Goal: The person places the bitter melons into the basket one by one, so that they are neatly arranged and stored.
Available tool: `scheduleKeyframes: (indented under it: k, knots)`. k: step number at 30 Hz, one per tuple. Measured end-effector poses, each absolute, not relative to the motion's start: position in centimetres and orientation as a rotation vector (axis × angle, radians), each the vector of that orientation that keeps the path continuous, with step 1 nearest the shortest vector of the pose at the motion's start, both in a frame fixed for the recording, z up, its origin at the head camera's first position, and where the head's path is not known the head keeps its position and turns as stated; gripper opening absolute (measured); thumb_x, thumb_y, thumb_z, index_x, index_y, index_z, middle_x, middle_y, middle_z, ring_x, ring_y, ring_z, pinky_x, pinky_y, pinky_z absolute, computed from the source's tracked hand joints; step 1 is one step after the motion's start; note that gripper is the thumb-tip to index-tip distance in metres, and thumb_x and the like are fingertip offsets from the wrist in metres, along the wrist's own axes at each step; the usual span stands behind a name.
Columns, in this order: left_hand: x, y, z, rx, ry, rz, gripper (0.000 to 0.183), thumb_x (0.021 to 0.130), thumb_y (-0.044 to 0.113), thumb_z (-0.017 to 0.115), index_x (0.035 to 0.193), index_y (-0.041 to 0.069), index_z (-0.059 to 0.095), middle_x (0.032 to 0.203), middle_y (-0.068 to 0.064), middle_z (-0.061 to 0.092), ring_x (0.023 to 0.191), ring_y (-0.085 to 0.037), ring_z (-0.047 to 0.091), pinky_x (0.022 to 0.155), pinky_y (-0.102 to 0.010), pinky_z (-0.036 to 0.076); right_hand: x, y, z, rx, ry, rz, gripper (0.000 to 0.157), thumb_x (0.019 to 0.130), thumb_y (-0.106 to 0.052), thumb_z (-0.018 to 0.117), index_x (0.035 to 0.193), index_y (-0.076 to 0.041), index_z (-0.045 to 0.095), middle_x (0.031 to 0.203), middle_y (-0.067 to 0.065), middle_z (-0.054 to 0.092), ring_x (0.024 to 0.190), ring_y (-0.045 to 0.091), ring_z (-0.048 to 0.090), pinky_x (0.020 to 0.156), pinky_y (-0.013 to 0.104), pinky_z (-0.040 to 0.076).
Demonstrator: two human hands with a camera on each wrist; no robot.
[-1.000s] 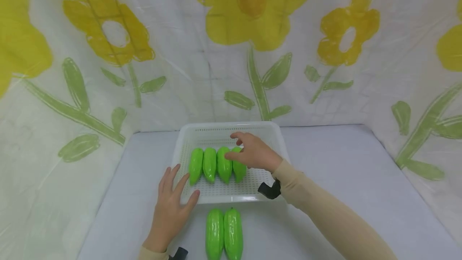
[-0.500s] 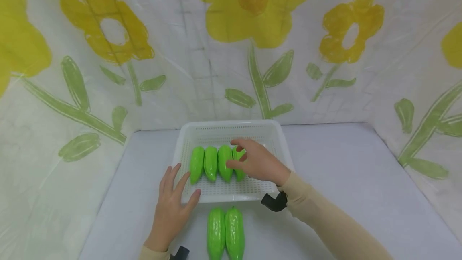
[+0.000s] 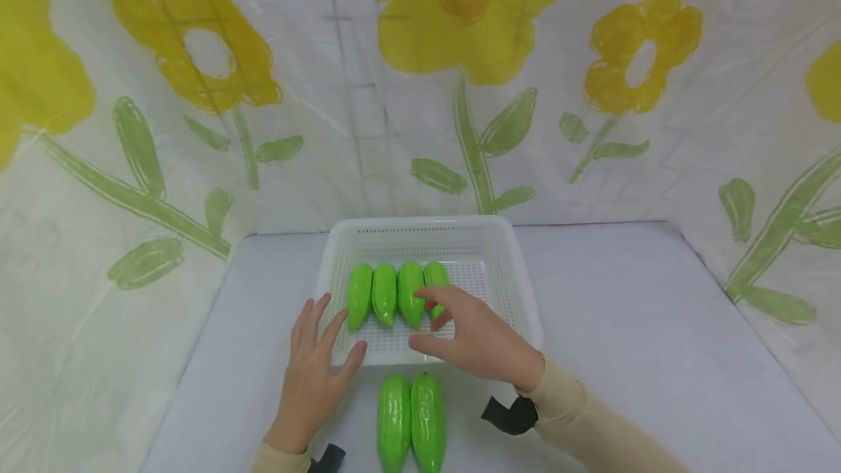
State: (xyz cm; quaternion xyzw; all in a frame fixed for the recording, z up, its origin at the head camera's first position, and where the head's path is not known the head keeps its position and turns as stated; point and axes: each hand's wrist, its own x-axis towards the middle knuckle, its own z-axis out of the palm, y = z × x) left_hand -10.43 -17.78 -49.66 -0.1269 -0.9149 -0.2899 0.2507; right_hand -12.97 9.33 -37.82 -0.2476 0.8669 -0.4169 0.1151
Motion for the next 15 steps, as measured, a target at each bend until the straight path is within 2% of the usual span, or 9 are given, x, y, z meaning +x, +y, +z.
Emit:
scheduleKeyframes:
  k: [10,15]
  knots:
    - [-10.5,-17.8,-49.7,-0.358,-2.476,-0.790,0.057,0.089,0.029,0.075,0.135,-0.003,0.062,0.161,-0.023,0.040,0.151,-0.051,0.029,0.112,-0.075,0.035,-8.8,9.4,-39.5,-0.687,2.494,-1.285,0.061,0.095,-0.041,0.076,0.146,-0.014,0.056,0.129,0.002,0.064,0.106,0.020,0.068,0.084,0.029,0.056]
    - [-10.6,-17.8,-49.7,-0.352,-2.479,-0.799,0.059,0.090,0.029,0.075,0.137,-0.003,0.061,0.161,-0.023,0.040,0.151,-0.051,0.029,0.112,-0.075,0.035,-7.1,9.4,-40.8,-0.711,2.548,-1.262,0.059,0.095,-0.045,0.075,0.144,-0.016,0.058,0.123,-0.006,0.063,0.106,0.017,0.069,0.084,0.029,0.059]
